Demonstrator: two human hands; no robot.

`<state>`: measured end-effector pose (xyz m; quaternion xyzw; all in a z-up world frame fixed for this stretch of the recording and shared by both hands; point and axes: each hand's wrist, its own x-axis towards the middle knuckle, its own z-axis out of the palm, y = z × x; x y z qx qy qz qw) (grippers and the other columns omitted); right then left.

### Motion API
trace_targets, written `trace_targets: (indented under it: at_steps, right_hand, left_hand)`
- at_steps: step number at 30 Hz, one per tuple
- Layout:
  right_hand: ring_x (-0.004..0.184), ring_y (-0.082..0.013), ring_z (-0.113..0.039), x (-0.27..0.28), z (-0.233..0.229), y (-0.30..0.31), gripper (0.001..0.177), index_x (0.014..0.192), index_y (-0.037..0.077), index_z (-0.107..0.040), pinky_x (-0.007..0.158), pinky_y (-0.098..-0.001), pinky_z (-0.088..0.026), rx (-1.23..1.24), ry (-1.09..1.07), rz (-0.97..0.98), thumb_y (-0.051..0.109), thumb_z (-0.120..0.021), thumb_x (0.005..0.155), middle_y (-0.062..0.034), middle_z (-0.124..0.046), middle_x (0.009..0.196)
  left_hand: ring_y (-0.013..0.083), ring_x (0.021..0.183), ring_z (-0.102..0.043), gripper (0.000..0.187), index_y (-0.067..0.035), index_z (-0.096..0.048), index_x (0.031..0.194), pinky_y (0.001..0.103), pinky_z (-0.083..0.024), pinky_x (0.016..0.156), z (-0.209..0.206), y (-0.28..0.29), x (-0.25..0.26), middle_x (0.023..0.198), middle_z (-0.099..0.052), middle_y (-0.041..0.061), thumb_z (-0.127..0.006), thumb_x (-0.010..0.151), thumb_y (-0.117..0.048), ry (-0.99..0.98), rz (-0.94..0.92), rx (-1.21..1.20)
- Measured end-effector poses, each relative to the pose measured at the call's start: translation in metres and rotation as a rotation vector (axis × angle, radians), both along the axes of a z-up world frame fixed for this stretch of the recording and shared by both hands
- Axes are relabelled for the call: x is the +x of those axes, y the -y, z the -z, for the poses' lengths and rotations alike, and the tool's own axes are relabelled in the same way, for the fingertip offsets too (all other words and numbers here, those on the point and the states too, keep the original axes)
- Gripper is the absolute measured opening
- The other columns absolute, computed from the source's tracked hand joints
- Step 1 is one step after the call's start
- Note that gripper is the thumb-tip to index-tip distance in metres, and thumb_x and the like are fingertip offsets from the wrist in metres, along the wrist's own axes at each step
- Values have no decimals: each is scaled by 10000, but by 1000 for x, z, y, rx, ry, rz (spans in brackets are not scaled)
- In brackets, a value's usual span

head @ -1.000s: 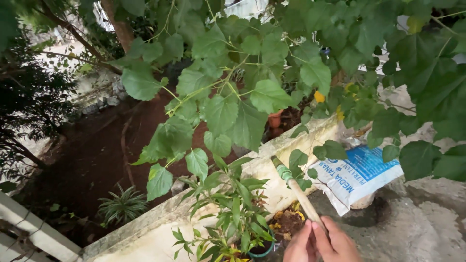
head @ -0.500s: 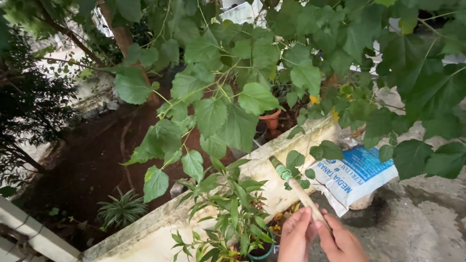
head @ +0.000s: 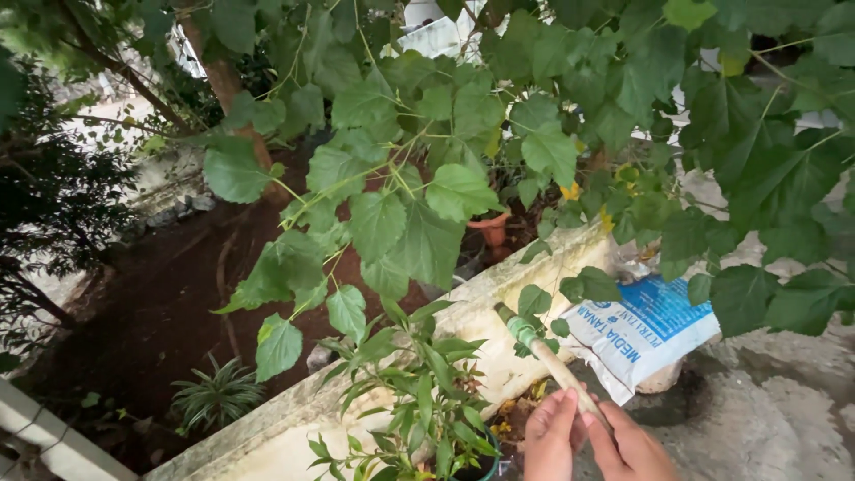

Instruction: Watering various potted plants in an outdoor garden area using a water hose.

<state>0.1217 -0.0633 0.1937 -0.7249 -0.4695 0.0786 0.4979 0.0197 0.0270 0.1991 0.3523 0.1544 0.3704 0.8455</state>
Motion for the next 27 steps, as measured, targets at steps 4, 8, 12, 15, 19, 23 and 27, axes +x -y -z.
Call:
trace_targets:
  at_steps: [4,8,12,15,19,23,27]
  right_hand:
    - [980,-250,-806,8,5,7,482,1359,97,-603,854,-343,-592,0,-47,102,314,-628,929,-181,-787,1066]
    - [998,-261,-782,12,-10,15,482,1372,70,-579,849,-361,-578,81,-92,128,279,-581,938,-202,-767,1091]
    - [970,-262,-806,7,-22,20,463,1375,100,-602,838,-356,-601,-35,-120,232,330,-625,974,-196,-781,1074]
    - [1018,-253,-769,10,-16,19,458,1350,48,-582,844,-349,-575,127,-24,144,247,-594,937,-193,-751,1129]
    - [875,-179,-763,14,-2,13,447,1368,52,-575,790,-313,-579,113,-96,65,220,-583,954,-148,-756,1013]
    - [838,-129,-734,10,-7,10,512,1432,73,-535,779,-287,-563,107,-136,52,212,-585,942,-122,-737,1011]
    - [817,-170,-742,4,-13,12,511,1458,114,-546,776,-300,-572,16,-181,118,259,-619,973,-124,-748,1004]
  left_hand:
    - [126,898,-714,333,2,-693,1234,244,-575,832,-16,10,14,1041,-761,78,-619,1013,-235,-32,18,22]
    - [112,896,-690,311,14,-687,1218,240,-553,840,-47,24,22,1036,-753,73,-618,1035,-228,-28,46,79]
    - [103,908,-685,298,-7,-693,1220,242,-547,856,-52,29,25,1027,-743,60,-605,1037,-224,30,81,90]
    - [93,914,-692,285,-6,-706,1199,234,-554,863,-54,29,23,1020,-746,50,-606,1034,-216,11,59,70]
    - [78,835,-655,275,-19,-712,1181,212,-526,793,-42,25,22,1003,-751,43,-603,1043,-231,-48,46,106]
    - [89,858,-678,275,-5,-696,1155,219,-540,794,-36,19,23,1001,-746,53,-591,1050,-238,37,54,128]
    - [97,870,-691,275,-26,-695,1164,226,-554,808,-33,18,23,1008,-747,52,-574,1042,-242,43,80,120]
